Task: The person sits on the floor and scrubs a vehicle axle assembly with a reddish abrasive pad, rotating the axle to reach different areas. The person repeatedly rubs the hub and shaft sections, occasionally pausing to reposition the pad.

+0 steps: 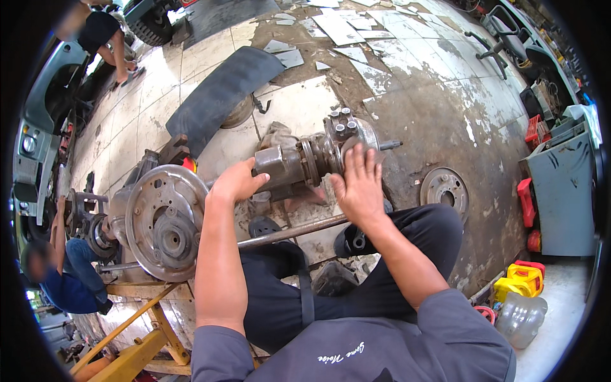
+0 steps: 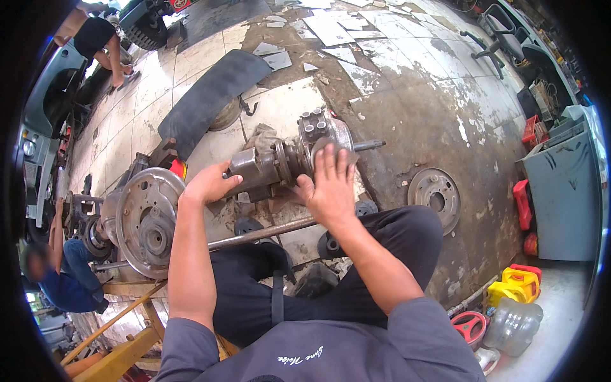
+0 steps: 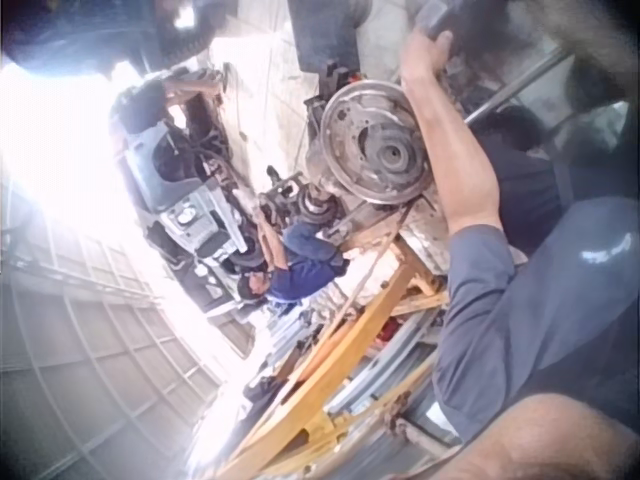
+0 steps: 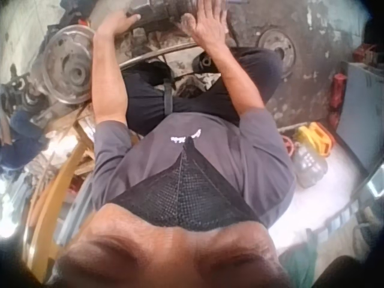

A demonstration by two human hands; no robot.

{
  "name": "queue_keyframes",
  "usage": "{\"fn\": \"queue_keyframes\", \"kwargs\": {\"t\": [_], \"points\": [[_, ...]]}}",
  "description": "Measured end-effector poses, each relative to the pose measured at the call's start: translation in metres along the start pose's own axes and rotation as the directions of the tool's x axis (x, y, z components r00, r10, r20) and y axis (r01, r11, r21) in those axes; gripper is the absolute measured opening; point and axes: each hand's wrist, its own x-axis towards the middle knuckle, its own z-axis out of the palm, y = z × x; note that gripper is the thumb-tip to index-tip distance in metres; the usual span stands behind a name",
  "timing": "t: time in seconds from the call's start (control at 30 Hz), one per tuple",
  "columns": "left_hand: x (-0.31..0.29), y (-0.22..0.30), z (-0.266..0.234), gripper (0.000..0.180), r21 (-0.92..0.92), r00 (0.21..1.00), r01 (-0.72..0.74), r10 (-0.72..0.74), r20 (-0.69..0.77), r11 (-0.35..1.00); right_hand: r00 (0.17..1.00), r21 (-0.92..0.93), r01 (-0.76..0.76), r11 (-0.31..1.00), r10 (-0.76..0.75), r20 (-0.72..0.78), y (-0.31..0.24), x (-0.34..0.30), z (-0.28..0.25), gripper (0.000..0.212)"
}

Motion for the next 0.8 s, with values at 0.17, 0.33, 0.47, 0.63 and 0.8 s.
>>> {"fn": "queue_keyframes", "kwargs": {"t": [0.17,0.33,0.47,0.63,0.8], "points": [[-0.001,-0.006,0.002,0.058,0.003,1.0,0.013,-0.013,-0.012,1.0,0.996,0.066,-0.094,0.993,0.094,0.005,0.009,0.021,-0.013,0.072],[-0.001,-0.001,-0.001,0.061,0.002,0.999,0.032,-0.032,0.007,0.999,0.998,0.0,-0.028,1.0,0.028,0.05,0.01,0.012,-0.009,0.073],[0.004,-0.004,0.004,0.059,0.008,1.0,0.022,-0.021,-0.012,1.0,0.996,0.027,-0.043,0.999,0.045,-0.072,0.017,0.013,-0.001,0.073],[0.003,-0.003,0.005,0.06,-0.001,1.0,0.018,-0.018,-0.014,1.0,0.997,0.023,-0.068,0.997,0.067,0.034,0.017,0.023,-0.011,0.069],[0.006,-0.009,0.005,0.059,0.017,1.0,-0.019,0.02,-0.019,1.0,0.993,0.034,0.027,0.999,-0.031,0.112,0.008,0.007,-0.011,0.068]]}}
